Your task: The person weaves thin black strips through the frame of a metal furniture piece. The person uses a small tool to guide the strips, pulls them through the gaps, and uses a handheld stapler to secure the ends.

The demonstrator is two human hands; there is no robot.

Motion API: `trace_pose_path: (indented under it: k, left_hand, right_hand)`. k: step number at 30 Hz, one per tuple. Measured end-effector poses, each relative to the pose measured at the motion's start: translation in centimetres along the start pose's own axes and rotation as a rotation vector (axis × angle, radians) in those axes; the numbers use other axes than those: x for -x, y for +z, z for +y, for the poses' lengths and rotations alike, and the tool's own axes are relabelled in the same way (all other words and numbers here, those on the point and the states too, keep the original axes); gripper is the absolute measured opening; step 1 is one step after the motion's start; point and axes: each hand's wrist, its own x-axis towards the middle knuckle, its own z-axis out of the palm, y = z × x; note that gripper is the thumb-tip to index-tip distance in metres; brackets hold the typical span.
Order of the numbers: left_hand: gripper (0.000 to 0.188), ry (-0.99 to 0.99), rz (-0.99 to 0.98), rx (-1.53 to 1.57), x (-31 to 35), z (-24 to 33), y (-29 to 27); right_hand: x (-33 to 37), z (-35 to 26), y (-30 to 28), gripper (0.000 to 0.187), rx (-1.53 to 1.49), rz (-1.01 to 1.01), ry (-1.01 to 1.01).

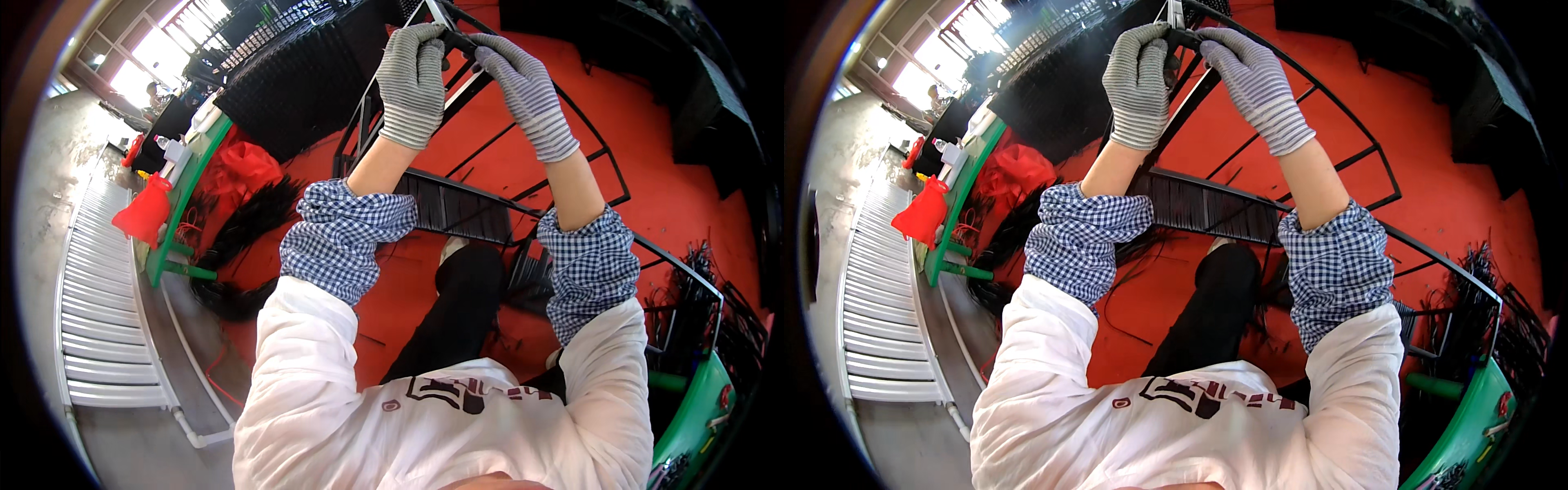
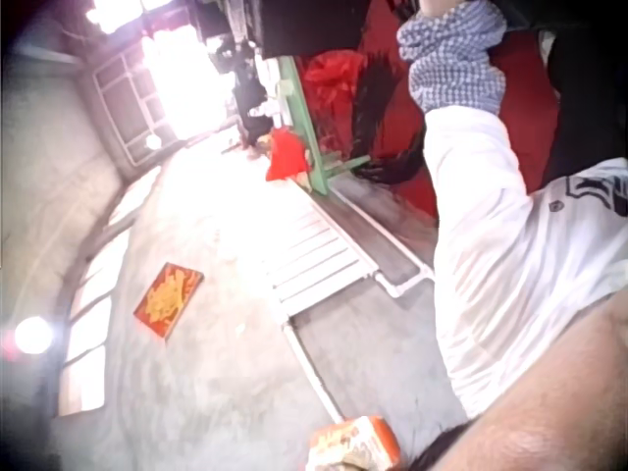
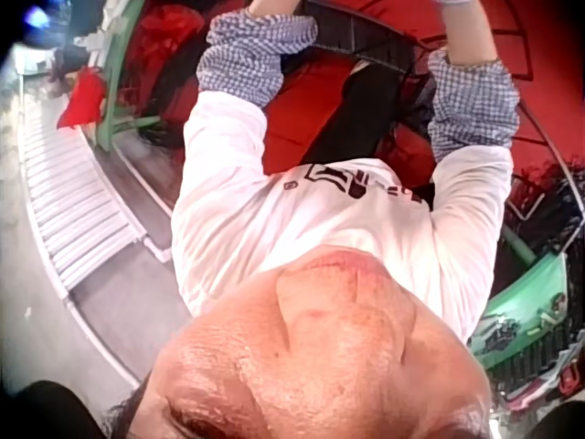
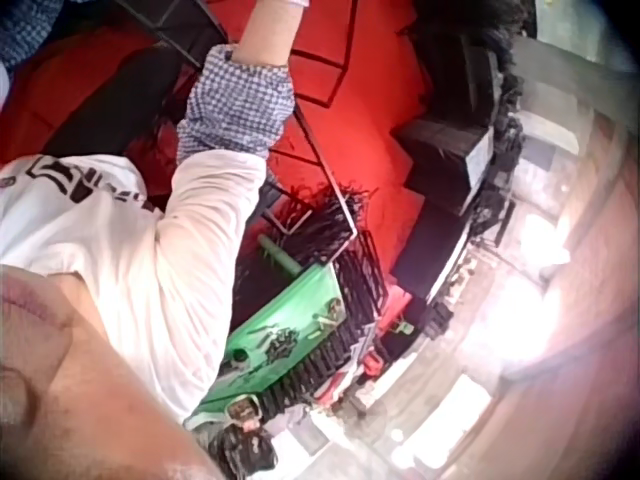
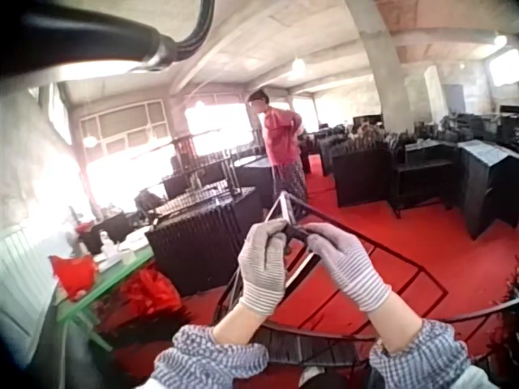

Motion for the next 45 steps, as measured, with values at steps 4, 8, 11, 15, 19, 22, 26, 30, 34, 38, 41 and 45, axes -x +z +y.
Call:
trace_pose_path:
  k: [4, 8, 11, 15, 19, 22, 26, 30, 34, 38, 41, 45]
  left_hand:
    - [0.019, 0.073, -0.01, -0.132, 0.8, -0.7, -1.5]
    - [0.034, 0.08, 0.002, -0.163, 2.0, -1.1, -3.2]
    - [0.033, 0.066, 0.04, -0.213, 2.8, -1.2, -4.8]
    - [0.035, 0.047, 0.066, -0.214, 3.6, -1.5, -7.3]
    - [0.035, 0.015, 0.098, -0.226, 5.0, -2.0, -9.9]
    - [0.035, -0.01, 0.14, -0.234, 6.2, -2.9, -11.5]
    - [0.035, -0.111, 0.202, -0.17, 8.3, -3.9, -13.6]
    - [0.036, -0.078, 0.267, -0.205, 10.0, -4.6, -15.3]
    - [0.036, -0.106, 0.306, -0.293, 11.3, -4.7, -17.0]
    - [0.035, -0.174, 0.346, -0.325, 12.5, -4.6, -17.8]
    - [0.035, -0.135, 0.342, -0.409, 13.2, -4.5, -18.3]
    - [0.041, -0.086, 0.306, -0.446, 14.2, -4.1, -19.0]
  right_hand:
    - [0.9, -0.2, 0.2, 0.034, 0.07, -0.097, -0.001]
    - [1.9, -0.4, 2.0, 0.035, -0.019, -0.125, -0.021]
    - [2.4, -0.7, 3.7, 0.035, 0.019, -0.142, -0.009]
    - [2.6, -1.0, 5.9, 0.034, 0.139, -0.195, 0.054]
    - [3.3, -0.6, 9.0, 0.034, 0.05, -0.197, 0.032]
    - [3.7, 0.3, 10.7, 0.034, 0.038, -0.231, 0.024]
    - [4.7, 1.6, 13.1, 0.035, 0.043, -0.259, -0.027]
    - [5.7, 2.7, 15.2, 0.037, 0.106, -0.306, 0.014]
    - [6.3, 3.5, 16.9, 0.038, 0.038, -0.357, 0.047]
    - [6.7, 4.1, 18.0, 0.039, 0.049, -0.399, 0.062]
    - [7.1, 4.3, 18.7, 0.04, 0.024, -0.408, 0.046]
    - [8.2, 4.0, 19.2, 0.04, 0.033, -0.372, -0.035]
